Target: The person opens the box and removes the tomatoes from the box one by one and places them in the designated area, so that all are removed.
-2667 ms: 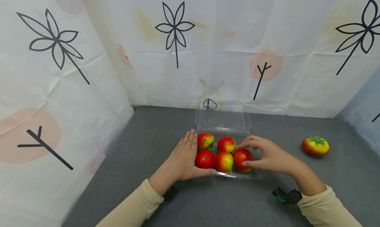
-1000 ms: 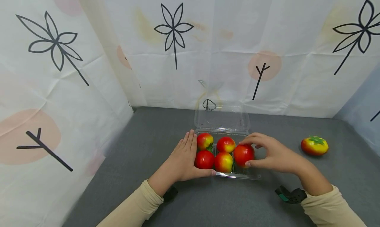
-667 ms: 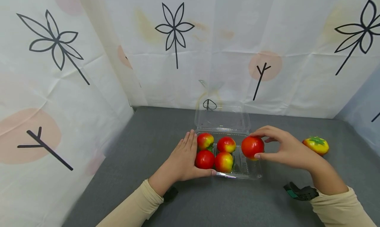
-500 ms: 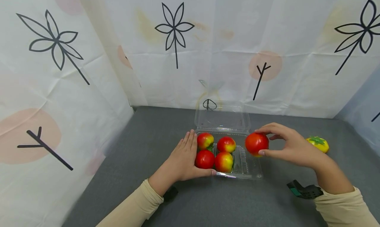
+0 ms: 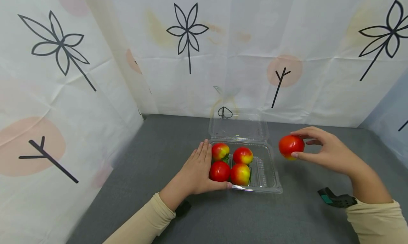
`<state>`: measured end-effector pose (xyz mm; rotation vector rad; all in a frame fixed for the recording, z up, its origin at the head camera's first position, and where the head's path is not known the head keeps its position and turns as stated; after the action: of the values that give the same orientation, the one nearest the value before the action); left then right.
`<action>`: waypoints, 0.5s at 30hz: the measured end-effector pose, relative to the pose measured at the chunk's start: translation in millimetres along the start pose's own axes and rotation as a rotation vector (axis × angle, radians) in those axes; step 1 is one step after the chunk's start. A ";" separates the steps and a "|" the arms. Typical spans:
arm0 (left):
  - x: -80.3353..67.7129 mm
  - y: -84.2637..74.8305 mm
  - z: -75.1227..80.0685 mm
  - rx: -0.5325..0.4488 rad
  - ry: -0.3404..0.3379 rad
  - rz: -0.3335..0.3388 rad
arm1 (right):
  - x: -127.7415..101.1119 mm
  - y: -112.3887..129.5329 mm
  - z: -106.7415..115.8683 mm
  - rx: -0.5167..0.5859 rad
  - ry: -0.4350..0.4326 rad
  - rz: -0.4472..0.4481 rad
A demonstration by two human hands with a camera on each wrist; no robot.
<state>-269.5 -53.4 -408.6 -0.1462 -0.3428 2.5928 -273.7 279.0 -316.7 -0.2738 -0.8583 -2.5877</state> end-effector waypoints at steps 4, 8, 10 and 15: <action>0.2 0.1 0.2 0.001 0.001 0.001 | -0.8 -14.1 4.4 -0.001 0.005 -0.042; 0.4 0.1 -0.1 0.005 0.002 0.000 | -1.3 -25.1 6.7 -0.007 0.013 -0.066; 0.3 0.1 -0.1 0.005 0.000 0.000 | -1.7 -30.8 8.2 -0.014 0.015 -0.080; 0.1 0.0 0.0 0.000 -0.006 -0.001 | -3.4 -47.2 11.8 -0.034 0.027 -0.138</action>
<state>-269.6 -53.4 -408.6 -0.1383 -0.3444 2.5923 -290.2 321.7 -333.3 -0.1950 -0.8514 -2.7290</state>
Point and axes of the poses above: each hand's wrist, its own x-axis towards the middle knuckle, its own z-axis out of the back of the hand, y = z × x, the point moved 9 cm from there along x, towards the middle knuckle, and after that the axes turned 4 degrees about -z, right-handed, at the moved point
